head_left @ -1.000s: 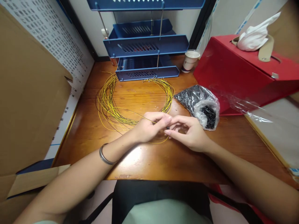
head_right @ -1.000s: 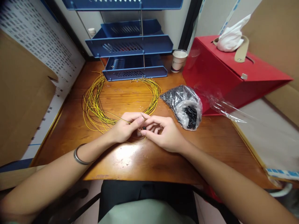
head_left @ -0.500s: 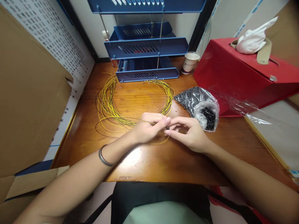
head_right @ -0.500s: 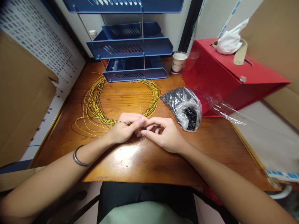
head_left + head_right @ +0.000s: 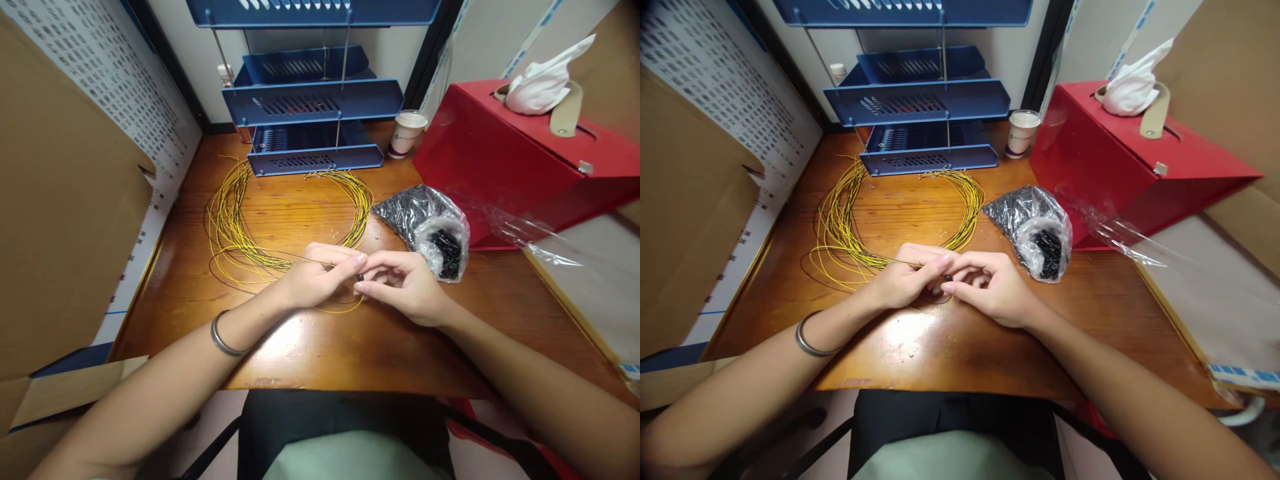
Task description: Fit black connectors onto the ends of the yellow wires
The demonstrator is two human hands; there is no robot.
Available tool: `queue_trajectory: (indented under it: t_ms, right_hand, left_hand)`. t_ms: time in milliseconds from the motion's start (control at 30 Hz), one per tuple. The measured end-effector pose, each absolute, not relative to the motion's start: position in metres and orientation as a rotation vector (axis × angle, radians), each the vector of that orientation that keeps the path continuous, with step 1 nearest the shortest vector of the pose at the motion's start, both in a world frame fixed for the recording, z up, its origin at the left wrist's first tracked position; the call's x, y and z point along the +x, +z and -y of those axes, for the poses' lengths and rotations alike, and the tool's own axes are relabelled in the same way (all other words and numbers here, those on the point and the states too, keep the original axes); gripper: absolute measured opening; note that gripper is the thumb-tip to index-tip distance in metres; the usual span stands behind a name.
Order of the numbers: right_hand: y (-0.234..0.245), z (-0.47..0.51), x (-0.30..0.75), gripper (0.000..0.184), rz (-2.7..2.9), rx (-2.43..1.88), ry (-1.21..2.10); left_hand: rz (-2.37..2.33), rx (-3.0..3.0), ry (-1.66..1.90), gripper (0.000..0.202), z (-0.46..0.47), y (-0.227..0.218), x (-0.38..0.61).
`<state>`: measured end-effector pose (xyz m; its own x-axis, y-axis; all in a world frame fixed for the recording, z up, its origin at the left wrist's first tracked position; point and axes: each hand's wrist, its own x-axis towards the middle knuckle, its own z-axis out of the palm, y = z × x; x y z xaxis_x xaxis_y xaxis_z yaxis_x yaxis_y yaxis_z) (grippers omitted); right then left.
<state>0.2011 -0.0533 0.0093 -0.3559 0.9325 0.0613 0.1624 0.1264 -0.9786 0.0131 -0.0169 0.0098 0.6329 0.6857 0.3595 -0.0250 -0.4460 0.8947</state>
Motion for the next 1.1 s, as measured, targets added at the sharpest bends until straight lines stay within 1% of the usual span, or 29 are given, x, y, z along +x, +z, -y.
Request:
queue_trajectory:
  t_ms: [167, 300, 467, 567, 667, 733, 933, 1000, 1100]
  right_hand:
    - [0.009, 0.055, 0.199, 0.019, 1.682, -1.094, 1.249]
    - [0.010, 0.053, 0.198, 0.028, 1.578, -1.130, 1.283]
    - [0.011, 0.052, 0.197, 0.032, 1.453, -1.211, 1.264]
    - [0.011, 0.052, 0.196, 0.030, 1.447, -1.234, 1.195]
    - [0.010, 0.052, 0.197, 0.028, 1.477, -1.228, 1.105]
    - [0.010, 0.052, 0.198, 0.026, 1.506, -1.227, 1.087]
    - [0.008, 0.051, 0.198, 0.022, 1.533, -1.233, 1.070]
    - [0.007, 0.051, 0.198, 0.020, 1.540, -1.240, 1.055]
    - [0.005, 0.050, 0.198, 0.019, 1.566, -1.239, 1.042]
  left_hand:
    - [-0.565, 1.943, 0.970, 0.054, 0.018, 0.009, 0.012]
    - [-0.671, 2.022, 1.050, 0.055, 0.017, 0.005, 0.013]
    - [-0.898, 1.825, 1.182, 0.059, 0.012, -0.002, 0.013]
    - [-0.872, 1.750, 1.163, 0.062, 0.011, -0.001, 0.012]
    - [-0.806, 1.807, 0.972, 0.056, 0.014, 0.001, 0.012]
    - [-0.797, 1.828, 0.917, 0.052, 0.016, 0.002, 0.012]
    - [-0.927, 1.750, 1.201, 0.055, 0.013, 0.002, 0.012]
    - [-0.914, 1.771, 1.172, 0.054, 0.013, 0.001, 0.012]
    - [-0.851, 1.825, 1.031, 0.052, 0.014, 0.000, 0.014]
